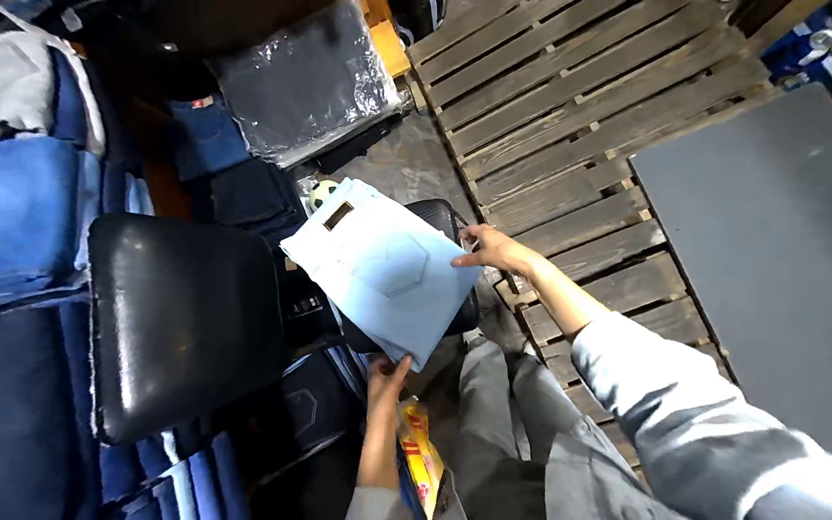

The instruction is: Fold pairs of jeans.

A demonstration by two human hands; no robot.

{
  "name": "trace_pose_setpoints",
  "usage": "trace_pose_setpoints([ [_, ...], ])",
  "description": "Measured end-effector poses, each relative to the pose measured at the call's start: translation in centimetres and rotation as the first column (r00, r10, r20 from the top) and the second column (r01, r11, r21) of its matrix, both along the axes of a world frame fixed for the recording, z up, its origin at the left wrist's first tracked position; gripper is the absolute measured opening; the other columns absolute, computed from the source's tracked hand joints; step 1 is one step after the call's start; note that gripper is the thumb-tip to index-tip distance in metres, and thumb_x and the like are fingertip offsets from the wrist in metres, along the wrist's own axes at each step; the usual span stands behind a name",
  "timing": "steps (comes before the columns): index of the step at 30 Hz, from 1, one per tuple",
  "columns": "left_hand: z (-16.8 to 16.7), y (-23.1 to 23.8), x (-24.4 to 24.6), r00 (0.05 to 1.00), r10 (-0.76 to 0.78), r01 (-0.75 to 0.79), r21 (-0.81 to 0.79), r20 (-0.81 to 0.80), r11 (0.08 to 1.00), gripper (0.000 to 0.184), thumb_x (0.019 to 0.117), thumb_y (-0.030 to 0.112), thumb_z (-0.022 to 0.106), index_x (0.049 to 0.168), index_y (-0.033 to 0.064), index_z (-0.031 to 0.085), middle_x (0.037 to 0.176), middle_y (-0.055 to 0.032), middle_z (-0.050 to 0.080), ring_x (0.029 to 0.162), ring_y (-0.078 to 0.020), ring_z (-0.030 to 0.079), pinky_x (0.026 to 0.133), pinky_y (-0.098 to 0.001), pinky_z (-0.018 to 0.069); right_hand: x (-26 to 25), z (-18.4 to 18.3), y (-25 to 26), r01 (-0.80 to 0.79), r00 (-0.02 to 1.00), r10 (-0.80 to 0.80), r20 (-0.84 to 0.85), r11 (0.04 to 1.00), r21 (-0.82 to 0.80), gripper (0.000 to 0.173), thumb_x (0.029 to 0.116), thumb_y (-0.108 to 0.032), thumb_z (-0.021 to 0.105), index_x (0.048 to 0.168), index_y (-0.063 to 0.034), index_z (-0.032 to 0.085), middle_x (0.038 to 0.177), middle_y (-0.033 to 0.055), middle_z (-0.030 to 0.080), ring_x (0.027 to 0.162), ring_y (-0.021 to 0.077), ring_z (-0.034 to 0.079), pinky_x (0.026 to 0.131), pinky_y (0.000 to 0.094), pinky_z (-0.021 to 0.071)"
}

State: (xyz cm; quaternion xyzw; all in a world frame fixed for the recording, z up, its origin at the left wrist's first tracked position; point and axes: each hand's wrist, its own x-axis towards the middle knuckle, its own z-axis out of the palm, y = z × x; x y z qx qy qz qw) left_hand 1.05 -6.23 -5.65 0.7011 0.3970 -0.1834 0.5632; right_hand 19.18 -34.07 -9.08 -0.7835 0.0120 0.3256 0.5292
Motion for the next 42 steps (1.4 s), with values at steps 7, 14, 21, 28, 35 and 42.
trace_pose_setpoints([
  [7, -0.6, 0.6, 0.4, 0.975, 0.204, -0.223, -0.347, -0.092, 0.911, 0.064, 0.111, 0.047, 0.027, 0.156, 0.0023, 0.03, 0.151, -0.0211, 0.045, 0.132, -0.0287, 0.052, 0.107, -0.044, 0.0471, -0.5, 1.2, 0.5, 0.134, 0.956, -0.134, -0.259, 0.991, -0.017, 0.088, 0.1011, -0.073, 0.026, 0.149, -0.0023, 0.048, 0.141, 0.025, 0.057, 0.129, 0.0366, 0.057, 0.109, 0.0575, 0.0435],
  [14, -0.7, 1.8, 8.2, 0.878, 0.362, -0.297, -0.238, 0.312, 0.925, 0.062, 0.1037, 0.041, 0.055, 0.152, 0.0052, 0.04, 0.141, -0.0185, 0.057, 0.125, -0.0269, 0.058, 0.105, -0.0481, 0.0493, 4.1, 2.9, 5.5, 0.04, 0.96, -0.013, -0.281, 0.995, 0.089, 0.079, 0.0975, -0.078, 0.019, 0.145, -0.0242, 0.051, 0.115, 0.0069, 0.072, 0.1, 0.0211, 0.071, 0.084, 0.0494, 0.0603],
  [21, 0.6, 0.1, 4.5, 0.846, 0.317, -0.271, -0.166, 0.429, 0.948, 0.059, 0.0973, 0.036, 0.064, 0.145, 0.0053, 0.047, 0.13, -0.0169, 0.061, 0.114, -0.0231, 0.062, 0.096, -0.0447, 0.054, -1.8, 4.4, 6.0, 0.168, 0.984, -0.163, -0.067, 0.982, 0.081, 0.044, 0.1042, -0.05, 0.044, 0.138, -0.0234, 0.054, 0.098, -0.0036, 0.072, 0.081, 0.0061, 0.071, 0.069, 0.0312, 0.0616],
  [28, 1.7, 0.5, -14.2, 0.826, 0.561, -0.52, -0.306, 0.061, 0.798, 0.066, 0.0926, 0.023, 0.066, 0.151, 0.0064, 0.039, 0.13, -0.012, 0.061, 0.112, -0.0154, 0.062, 0.095, -0.0359, 0.0533, -13.5, 0.4, 6.7, -0.036, 0.888, 0.197, -0.415, 0.931, 0.364, 0.061, 0.0697, -0.031, 0.077, 0.128, -0.0205, 0.06, 0.094, -0.001, 0.076, 0.08, 0.0098, 0.074, 0.069, 0.0284, 0.0632],
  [35, -5.1, 6.8, -24.4, 0.629, 0.763, -0.753, -0.129, 0.147, 0.646, 0.065, 0.0932, 0.024, 0.051, 0.149, -0.0004, 0.028, 0.117, -0.0099, 0.065, 0.099, -0.0082, 0.067, 0.085, -0.0303, 0.0596, -20.5, -5.0, 19.9, -0.259, 0.801, 0.436, -0.411, 0.87, 0.419, 0.083, 0.0791, -0.022, 0.078, 0.154, -0.0214, 0.043, 0.132, 0.0053, 0.065, 0.114, 0.0156, 0.065, 0.096, 0.04, 0.0564],
  [42, -11.2, 20.9, -20.2, 0.456, 0.781, -0.802, -0.184, 0.427, 0.568, 0.03, 0.1019, 0.024, 0.032, 0.119, 0.0102, 0.053, 0.094, 0.0007, 0.07, 0.086, -0.0085, 0.07, 0.076, -0.0331, 0.0621, -13.7, -9.7, 41.0, -0.588, 0.719, 0.692, 0.063, 0.558, 0.585, 0.068, 0.09, -0.012, 0.073, 0.151, -0.0012, 0.045, 0.135, 0.022, 0.061, 0.121, 0.0267, 0.061, 0.106, 0.0457, 0.0479],
])
